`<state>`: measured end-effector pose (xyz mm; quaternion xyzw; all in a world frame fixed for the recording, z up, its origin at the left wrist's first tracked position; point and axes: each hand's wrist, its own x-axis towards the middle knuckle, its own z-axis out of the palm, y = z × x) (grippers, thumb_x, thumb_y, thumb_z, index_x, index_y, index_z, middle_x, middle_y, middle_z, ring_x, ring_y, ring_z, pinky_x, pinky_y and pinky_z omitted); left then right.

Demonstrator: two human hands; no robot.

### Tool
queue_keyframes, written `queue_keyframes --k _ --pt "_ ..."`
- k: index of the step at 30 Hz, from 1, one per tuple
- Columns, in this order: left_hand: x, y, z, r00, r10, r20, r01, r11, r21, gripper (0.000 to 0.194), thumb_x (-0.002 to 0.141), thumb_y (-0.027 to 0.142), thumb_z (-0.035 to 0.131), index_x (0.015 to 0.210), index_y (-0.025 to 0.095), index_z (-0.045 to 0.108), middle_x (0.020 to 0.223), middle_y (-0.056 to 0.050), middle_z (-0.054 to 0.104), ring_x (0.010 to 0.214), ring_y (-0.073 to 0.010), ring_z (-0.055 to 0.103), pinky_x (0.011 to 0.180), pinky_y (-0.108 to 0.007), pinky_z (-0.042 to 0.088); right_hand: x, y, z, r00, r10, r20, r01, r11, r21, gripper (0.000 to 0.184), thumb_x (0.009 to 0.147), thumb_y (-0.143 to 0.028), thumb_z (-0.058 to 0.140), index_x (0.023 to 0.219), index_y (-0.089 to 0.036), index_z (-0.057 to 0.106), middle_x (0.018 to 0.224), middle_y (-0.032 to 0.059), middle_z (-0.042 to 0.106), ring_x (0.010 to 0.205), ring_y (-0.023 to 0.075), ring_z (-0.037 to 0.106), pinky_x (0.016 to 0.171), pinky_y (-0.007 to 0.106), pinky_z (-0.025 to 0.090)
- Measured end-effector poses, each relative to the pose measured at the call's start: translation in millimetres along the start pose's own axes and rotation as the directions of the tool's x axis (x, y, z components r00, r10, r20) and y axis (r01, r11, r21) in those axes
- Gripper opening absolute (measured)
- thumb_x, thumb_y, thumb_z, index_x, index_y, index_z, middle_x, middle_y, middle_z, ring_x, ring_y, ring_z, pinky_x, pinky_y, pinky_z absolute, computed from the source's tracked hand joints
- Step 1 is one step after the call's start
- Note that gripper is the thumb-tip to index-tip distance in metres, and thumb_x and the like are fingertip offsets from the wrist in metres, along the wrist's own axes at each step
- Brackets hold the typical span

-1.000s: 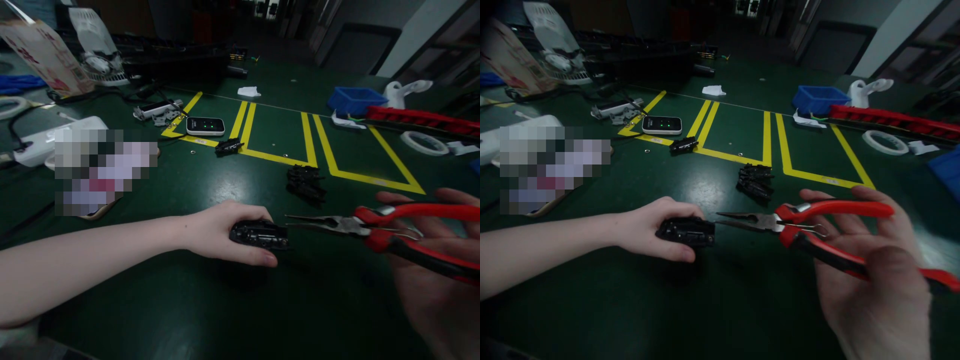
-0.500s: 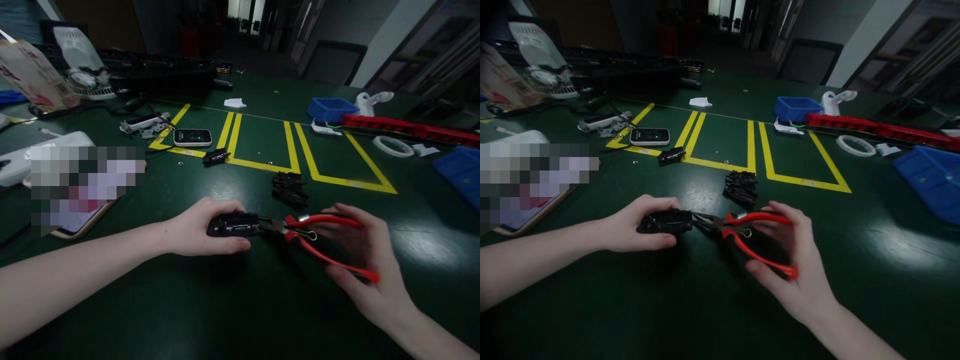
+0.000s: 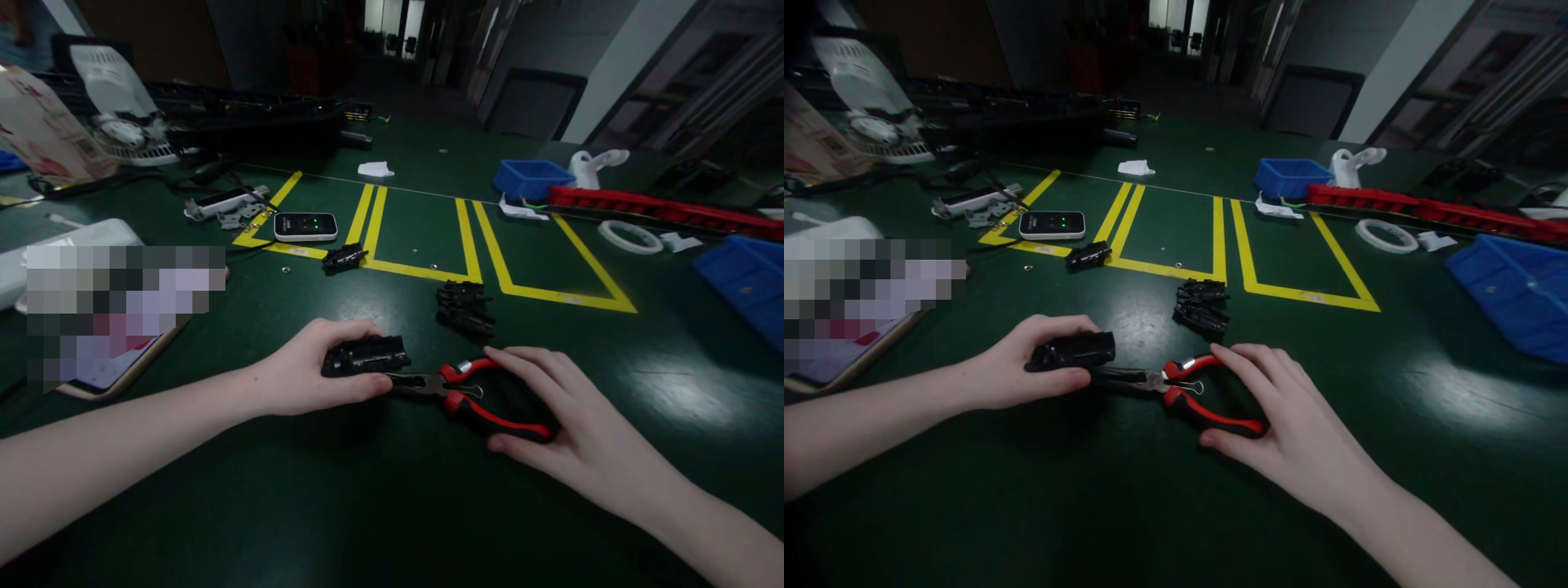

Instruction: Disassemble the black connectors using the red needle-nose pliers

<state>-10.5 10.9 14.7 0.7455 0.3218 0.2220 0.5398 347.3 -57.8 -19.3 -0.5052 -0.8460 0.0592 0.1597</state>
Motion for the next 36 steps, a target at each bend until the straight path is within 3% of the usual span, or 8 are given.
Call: queue_keyframes --k 7,11,15,18,23,27,31,36 --pt "0.7 -1.8 2.9 0.989 -0.019 -0.146 0.022 1.0 0.022 0.045 0.094 0.044 0.077 0.133 0.022 0.077 0.126 -0.006 0.08 0.111 -0.0255 0.073 0.094 -0.035 0.058 14.5 -14.5 2.1 0.998 -0.058 0.023 0.06 0.994 -0.086 0.088 0.095 -0.075 0.062 0.165 -0.027 0.042 0.161 0.0195 0.057 0.143 0.047 0.057 0.108 0.072 0.055" --pt "-0.5 -1.3 4.2 0.983 -0.023 -0.183 0.024 1.0 0.005 0.05 0.092 0.044 0.08 0.137 0.022 0.076 0.132 -0.008 0.079 0.117 -0.0287 0.074 0.097 -0.038 0.061 28.0 -28.3 5.3 0.986 -0.147 0.073 0.156 0.978 -0.135 0.062 0.107 -0.056 0.052 0.158 -0.02 0.054 0.146 0.0191 0.069 0.135 0.0414 0.066 0.113 0.068 0.054" --pt "-1.7 -1.6 4.6 0.968 -0.007 -0.252 0.013 1.0 0.021 0.049 0.091 0.044 0.081 0.133 0.021 0.077 0.132 -0.008 0.079 0.118 -0.0289 0.073 0.101 -0.04 0.06 30.3 -30.3 5.4 0.982 -0.184 0.033 0.187 0.964 -0.191 0.055 0.107 -0.05 0.05 0.146 -0.011 0.06 0.134 0.0232 0.071 0.119 0.0388 0.072 0.092 0.056 0.067" --pt "-1.6 -2.3 4.6 0.961 -0.004 -0.275 0.011 1.0 0.026 0.05 0.092 0.043 0.08 0.135 0.02 0.075 0.134 -0.009 0.078 0.119 -0.0286 0.073 0.102 -0.04 0.059 28.4 -18.7 1.2 0.977 -0.211 -0.01 0.204 0.955 -0.216 0.051 0.107 -0.049 0.051 0.142 -0.013 0.059 0.128 0.0216 0.071 0.105 0.0346 0.075 0.079 0.049 0.069" --pt "0.6 -1.9 2.8 0.976 -0.009 -0.216 0.016 0.999 0.033 0.048 0.095 0.042 0.078 0.138 0.02 0.072 0.133 -0.009 0.077 0.117 -0.027 0.072 0.102 -0.041 0.059 27.9 -0.4 -16.9 0.965 -0.24 -0.107 0.209 0.948 -0.24 0.053 0.108 -0.047 0.048 0.154 -0.021 0.045 0.135 0.0208 0.066 0.113 0.0391 0.072 0.085 0.057 0.067" --pt "3.2 -1.0 0.6 0.995 -0.04 -0.089 0.044 0.998 0.048 0.05 0.096 0.04 0.079 0.141 0.02 0.071 0.132 -0.009 0.077 0.117 -0.0268 0.073 0.1 -0.041 0.059 35.2 -11.1 -34.1 0.954 -0.281 -0.107 0.248 0.937 -0.246 0.054 0.108 -0.038 0.049 0.158 -0.02 0.043 0.139 0.0215 0.065 0.117 0.0387 0.071 0.088 0.056 0.066" --pt "4.2 -3.3 -0.4 1.0 -0.019 -0.004 0.02 0.999 0.048 0.055 0.094 0.036 0.08 0.145 0.018 0.069 0.13 -0.01 0.079 0.111 -0.0257 0.075 0.097 -0.039 0.06 51.9 -30.7 -37.0 0.908 -0.404 -0.109 0.37 0.897 -0.244 0.044 0.103 -0.033 0.058 0.145 -0.019 0.056 0.127 0.018 0.072 0.11 0.0342 0.073 0.083 0.048 0.064" --pt "3.9 -7.2 0.3 0.996 0.035 0.086 -0.038 0.999 0.034 0.058 0.092 0.035 0.082 0.145 0.016 0.07 0.126 -0.011 0.081 0.108 -0.0259 0.077 0.093 -0.036 0.059 69.8 -39.1 -25.3 0.859 -0.484 -0.169 0.45 0.87 -0.2 0.04 0.101 -0.044 0.068 0.131 -0.018 0.061 0.117 0.0172 0.074 0.1 0.0306 0.074 0.077 0.042 0.064"
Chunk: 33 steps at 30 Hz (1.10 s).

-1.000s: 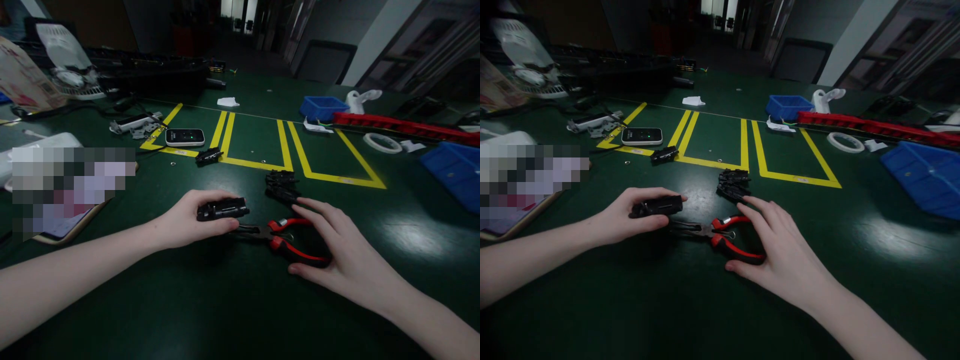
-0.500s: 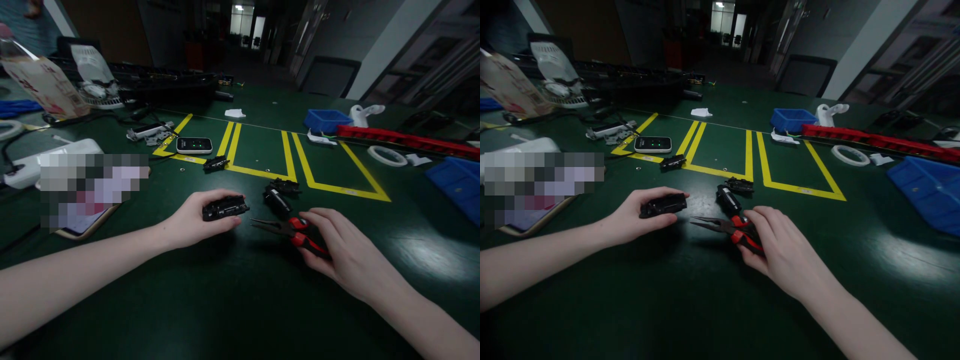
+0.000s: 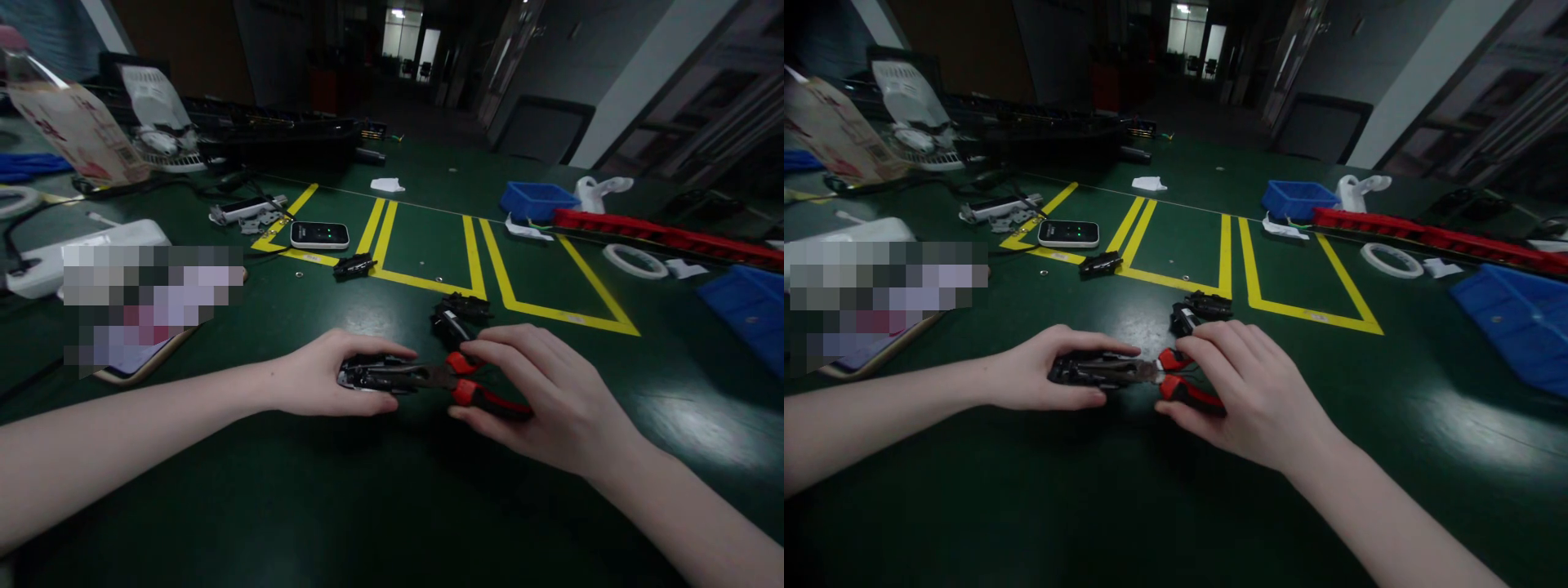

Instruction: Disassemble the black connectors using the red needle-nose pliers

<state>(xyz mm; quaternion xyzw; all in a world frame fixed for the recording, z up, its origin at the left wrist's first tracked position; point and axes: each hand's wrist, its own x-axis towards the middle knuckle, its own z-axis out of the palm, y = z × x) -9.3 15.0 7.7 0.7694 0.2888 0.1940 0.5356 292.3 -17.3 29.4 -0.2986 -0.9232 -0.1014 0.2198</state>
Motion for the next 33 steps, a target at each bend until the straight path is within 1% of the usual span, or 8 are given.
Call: queue_keyframes --k 5,9,13,16,20,25,29,33 --pt "1.7 0.2 -1.1 0.995 0.057 0.079 -0.055 0.998 -0.03 0.047 0.092 0.032 0.082 0.134 0.014 0.075 0.108 -0.007 0.083 0.088 -0.0192 0.075 0.076 -0.027 0.056 -6.6 3.5 5.0 0.997 0.072 -0.022 -0.069 0.991 0.112 0.041 0.103 -0.056 0.064 0.128 -0.023 0.061 0.111 0.0113 0.074 0.09 0.026 0.075 0.067 0.037 0.062" --pt "3.4 0.5 -2.5 0.992 0.043 0.117 -0.04 0.999 -0.029 0.048 0.093 0.033 0.082 0.136 0.015 0.074 0.104 -0.006 0.083 0.084 -0.0179 0.074 0.073 -0.025 0.055 -13.1 4.1 3.4 0.993 0.121 0.003 -0.12 0.98 0.161 0.041 0.102 -0.056 0.064 0.131 -0.026 0.063 0.112 0.0107 0.075 0.09 0.0279 0.076 0.068 0.04 0.062" --pt "3.6 1.3 -3.2 0.99 0.03 0.137 -0.024 0.999 -0.039 0.05 0.093 0.035 0.082 0.137 0.013 0.073 0.109 -0.008 0.083 0.087 -0.0186 0.075 0.076 -0.026 0.057 -13.8 3.9 5.7 0.993 0.115 0.026 -0.118 0.979 0.167 0.043 0.102 -0.058 0.065 0.134 -0.028 0.063 0.115 0.0107 0.075 0.096 0.0297 0.077 0.072 0.043 0.063" --pt "3.6 1.7 -3.4 0.989 0.016 0.15 -0.009 0.999 -0.05 0.047 0.094 0.036 0.081 0.136 0.016 0.074 0.112 -0.008 0.083 0.091 -0.0205 0.076 0.079 -0.029 0.059 -13.6 2.5 8.1 0.992 0.122 0.036 -0.126 0.977 0.169 0.045 0.102 -0.059 0.065 0.136 -0.029 0.063 0.117 0.01 0.075 0.097 0.0305 0.077 0.072 0.044 0.064" --pt "4.3 0.9 -3.0 0.989 0.025 0.146 -0.021 0.999 -0.026 0.047 0.093 0.037 0.081 0.134 0.015 0.075 0.104 -0.007 0.082 0.084 -0.0185 0.074 0.073 -0.027 0.057 -12.4 -0.4 8.1 0.988 0.147 0.039 -0.152 0.972 0.178 0.045 0.103 -0.059 0.064 0.137 -0.03 0.064 0.12 0.0101 0.075 0.097 0.0312 0.077 0.074 0.046 0.065" --pt "4.6 0.6 -2.7 0.989 0.026 0.145 -0.027 1.0 0.003 0.05 0.093 0.039 0.081 0.135 0.012 0.075 0.105 -0.01 0.083 0.083 -0.0193 0.074 0.072 -0.027 0.055 -9.9 -2.6 7.6 0.991 0.126 0.052 -0.133 0.978 0.16 0.045 0.104 -0.06 0.061 0.137 -0.03 0.062 0.116 0.011 0.074 0.097 0.0304 0.077 0.073 0.044 0.064" --pt "4.5 0.8 -3.2 0.987 0.021 0.162 -0.023 1.0 0.01 0.049 0.094 0.039 0.081 0.136 0.014 0.074 0.107 -0.009 0.084 0.087 -0.0201 0.075 0.075 -0.028 0.057 -9.0 -3.8 8.3 0.995 0.096 0.037 -0.101 0.983 0.151 0.046 0.103 -0.059 0.065 0.135 -0.026 0.064 0.115 0.0105 0.075 0.094 0.0279 0.077 0.073 0.041 0.065" --pt "4.4 -0.3 -3.7 0.987 0.023 0.158 -0.022 1.0 -0.008 0.047 0.093 0.037 0.082 0.135 0.015 0.074 0.112 -0.009 0.084 0.092 -0.0217 0.077 0.079 -0.029 0.058 -7.7 -6.6 7.1 0.991 0.127 0.052 -0.134 0.979 0.155 0.042 0.106 -0.058 0.059 0.133 -0.026 0.064 0.113 0.0107 0.074 0.093 0.0269 0.076 0.075 0.041 0.065"
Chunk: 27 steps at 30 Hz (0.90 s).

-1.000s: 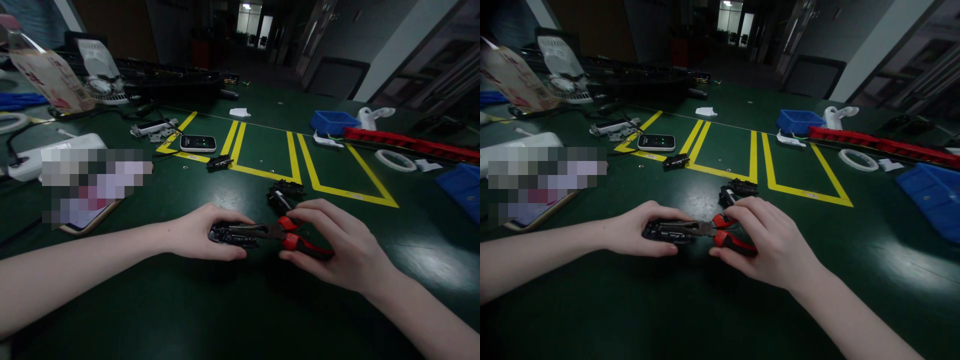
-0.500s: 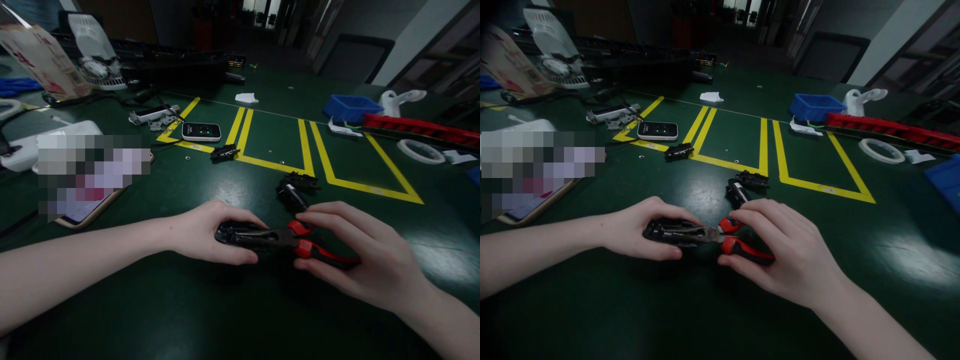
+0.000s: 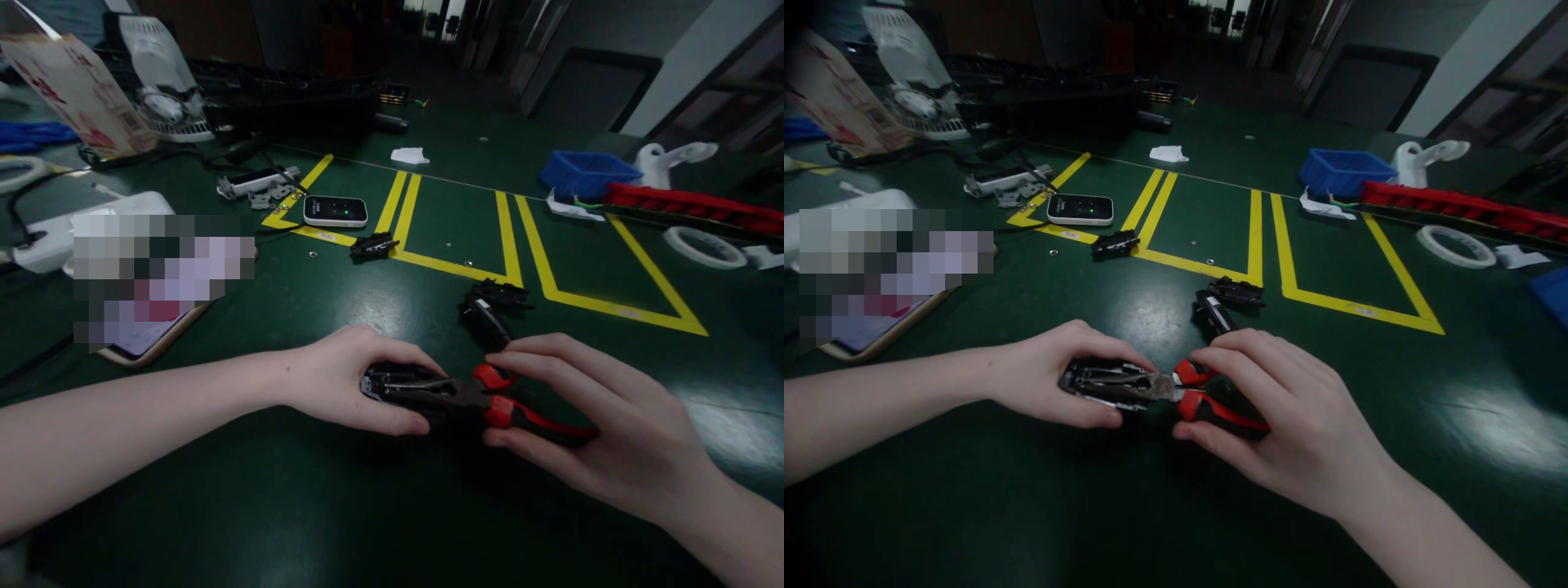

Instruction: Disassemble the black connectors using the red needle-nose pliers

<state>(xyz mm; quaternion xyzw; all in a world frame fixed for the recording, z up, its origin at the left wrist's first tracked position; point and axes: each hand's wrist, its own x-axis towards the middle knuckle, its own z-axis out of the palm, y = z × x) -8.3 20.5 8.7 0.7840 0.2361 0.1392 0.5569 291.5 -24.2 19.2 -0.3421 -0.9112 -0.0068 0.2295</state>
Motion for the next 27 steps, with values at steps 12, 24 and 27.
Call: queue_keyframes --k 12,24,27 --pt "0.5 0.1 0.6 0.998 0.053 0.018 -0.053 0.999 0.012 0.047 0.092 0.045 0.083 0.122 0.009 0.078 0.094 -0.007 0.079 0.078 -0.018 0.073 0.068 -0.025 0.054 2.8 -2.1 -3.3 0.999 0.015 0.049 -0.017 0.998 0.057 0.038 0.108 -0.06 0.053 0.13 -0.03 0.061 0.112 0.0083 0.073 0.091 0.0257 0.077 0.069 0.038 0.064" --pt "4.5 -7.1 3.1 0.999 0.054 -0.004 -0.053 0.995 0.085 0.055 0.089 0.053 0.083 0.12 0.008 0.079 0.086 -0.006 0.077 0.072 -0.0167 0.069 0.063 -0.024 0.051 -3.9 -6.8 -9.4 0.998 -0.046 0.035 0.051 0.99 -0.132 0.033 0.106 -0.048 0.059 0.129 -0.025 0.066 0.11 0.0113 0.073 0.08 0.0268 0.073 0.064 0.041 0.06" --pt "3.9 -5.4 2.9 0.999 0.043 -0.013 -0.042 0.998 0.05 0.055 0.088 0.053 0.084 0.12 0.008 0.079 0.086 -0.006 0.077 0.074 -0.0167 0.069 0.065 -0.023 0.052 -2.3 -2.3 -9.0 0.995 -0.087 0.048 0.092 0.989 -0.113 0.039 0.105 -0.055 0.061 0.127 -0.023 0.066 0.109 0.0103 0.074 0.08 0.024 0.075 0.059 0.035 0.059"
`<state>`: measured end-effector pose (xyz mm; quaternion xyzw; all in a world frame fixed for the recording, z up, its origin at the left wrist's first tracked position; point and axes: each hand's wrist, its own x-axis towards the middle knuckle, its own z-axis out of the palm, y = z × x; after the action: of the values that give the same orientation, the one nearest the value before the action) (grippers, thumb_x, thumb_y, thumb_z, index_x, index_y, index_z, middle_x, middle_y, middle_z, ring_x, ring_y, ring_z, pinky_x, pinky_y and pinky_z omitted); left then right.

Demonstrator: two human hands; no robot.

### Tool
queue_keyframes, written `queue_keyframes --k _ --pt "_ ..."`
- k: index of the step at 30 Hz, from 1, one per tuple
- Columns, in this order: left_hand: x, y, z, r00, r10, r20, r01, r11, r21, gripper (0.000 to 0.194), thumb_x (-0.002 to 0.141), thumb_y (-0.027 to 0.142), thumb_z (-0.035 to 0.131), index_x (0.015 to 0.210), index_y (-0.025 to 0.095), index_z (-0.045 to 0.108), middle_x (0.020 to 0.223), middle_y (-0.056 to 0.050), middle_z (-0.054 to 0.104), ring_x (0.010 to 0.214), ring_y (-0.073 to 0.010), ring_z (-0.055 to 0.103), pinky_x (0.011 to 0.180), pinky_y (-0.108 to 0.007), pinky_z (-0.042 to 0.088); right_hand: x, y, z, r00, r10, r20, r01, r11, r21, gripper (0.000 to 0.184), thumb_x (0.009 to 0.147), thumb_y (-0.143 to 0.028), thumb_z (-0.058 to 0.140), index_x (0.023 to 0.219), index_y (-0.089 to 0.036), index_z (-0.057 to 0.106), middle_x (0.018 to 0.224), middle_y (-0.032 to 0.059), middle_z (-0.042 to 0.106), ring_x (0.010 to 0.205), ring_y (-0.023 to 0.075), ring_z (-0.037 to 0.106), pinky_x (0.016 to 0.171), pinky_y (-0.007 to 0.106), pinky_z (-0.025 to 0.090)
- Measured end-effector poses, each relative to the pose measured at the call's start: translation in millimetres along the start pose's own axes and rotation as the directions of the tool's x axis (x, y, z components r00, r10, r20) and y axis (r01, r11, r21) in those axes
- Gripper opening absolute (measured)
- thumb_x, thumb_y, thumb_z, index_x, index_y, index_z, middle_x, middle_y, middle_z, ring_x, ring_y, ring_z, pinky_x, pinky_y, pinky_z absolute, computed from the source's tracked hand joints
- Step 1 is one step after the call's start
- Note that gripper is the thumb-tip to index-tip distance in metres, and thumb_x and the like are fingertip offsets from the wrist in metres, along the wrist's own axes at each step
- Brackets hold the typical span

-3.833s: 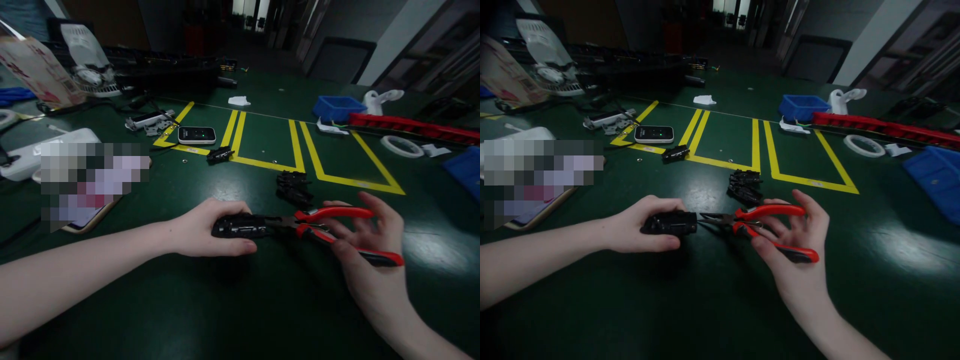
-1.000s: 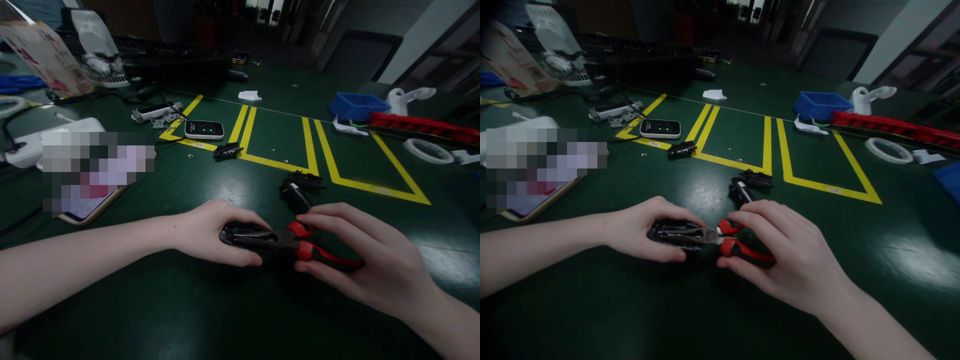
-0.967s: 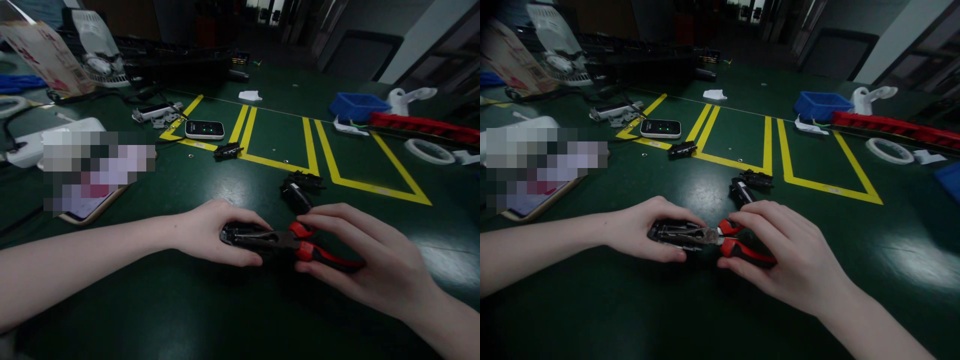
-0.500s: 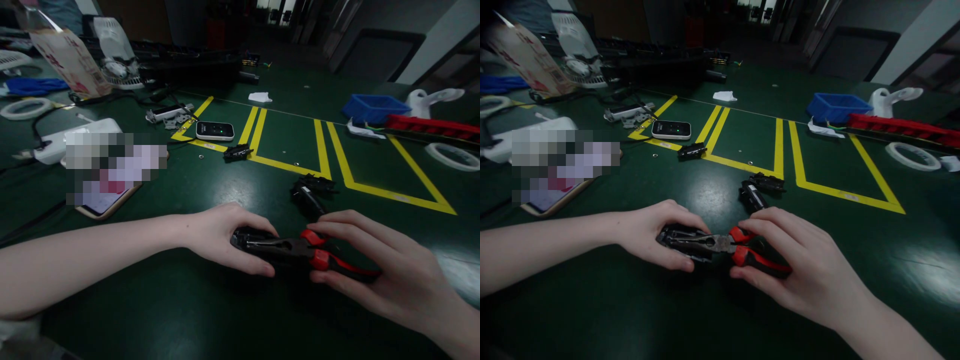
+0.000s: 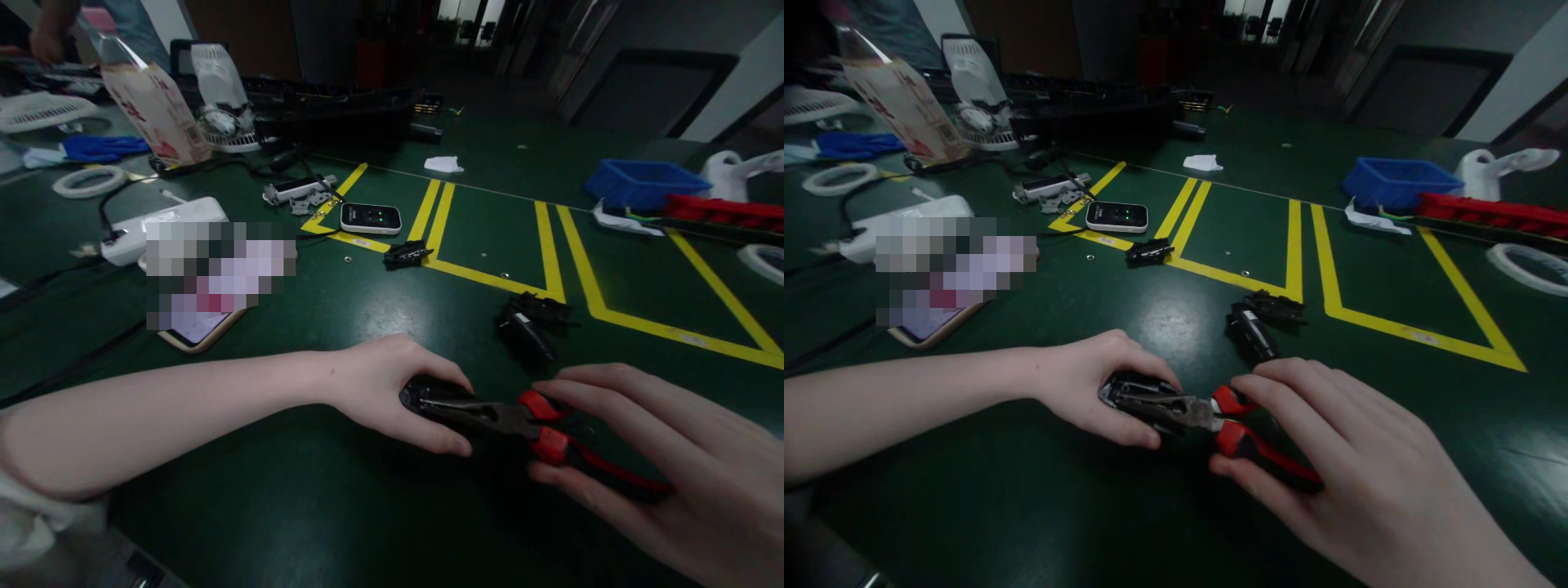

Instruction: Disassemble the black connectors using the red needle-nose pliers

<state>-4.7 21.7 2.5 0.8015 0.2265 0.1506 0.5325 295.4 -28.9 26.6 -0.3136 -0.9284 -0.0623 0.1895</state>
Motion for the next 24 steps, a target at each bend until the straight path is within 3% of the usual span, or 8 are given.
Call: queue_keyframes --k 10,18,24 --pt "-0.6 0.1 -3.5 0.999 0.008 0.033 -0.005 0.996 -0.09 0.046 0.088 0.044 0.087 0.119 0.012 0.078 0.09 -0.004 0.076 0.077 -0.0156 0.07 0.067 -0.022 0.053 2.1 7.2 2.8 1.0 0.013 -0.012 -0.012 0.998 0.061 0.04 0.106 -0.058 0.056 0.126 -0.025 0.066 0.106 0.0116 0.075 0.078 0.0274 0.078 0.055 0.039 0.061" --pt "-1.3 0.5 -1.8 0.999 0.032 -0.012 -0.033 0.987 -0.16 0.042 0.085 0.034 0.09 0.117 0.011 0.076 0.089 -0.001 0.074 0.076 -0.0138 0.068 0.068 -0.022 0.052 7.9 2.1 -3.8 0.992 0.126 -0.02 -0.12 0.975 0.187 0.035 0.104 -0.059 0.061 0.125 -0.031 0.066 0.107 0.0073 0.075 0.077 0.0248 0.076 0.053 0.035 0.058" --pt "-1.9 2.2 -3.7 1.0 0.019 0.004 -0.018 0.97 -0.242 0.034 0.089 0.03 0.086 0.116 0.012 0.075 0.089 0.0 0.072 0.074 -0.0123 0.066 0.066 -0.022 0.052 10.7 0.7 -10.9 0.987 0.157 -0.033 -0.15 0.976 0.158 0.034 0.106 -0.061 0.057 0.123 -0.032 0.064 0.106 0.0067 0.075 0.077 0.0259 0.076 0.056 0.036 0.06"
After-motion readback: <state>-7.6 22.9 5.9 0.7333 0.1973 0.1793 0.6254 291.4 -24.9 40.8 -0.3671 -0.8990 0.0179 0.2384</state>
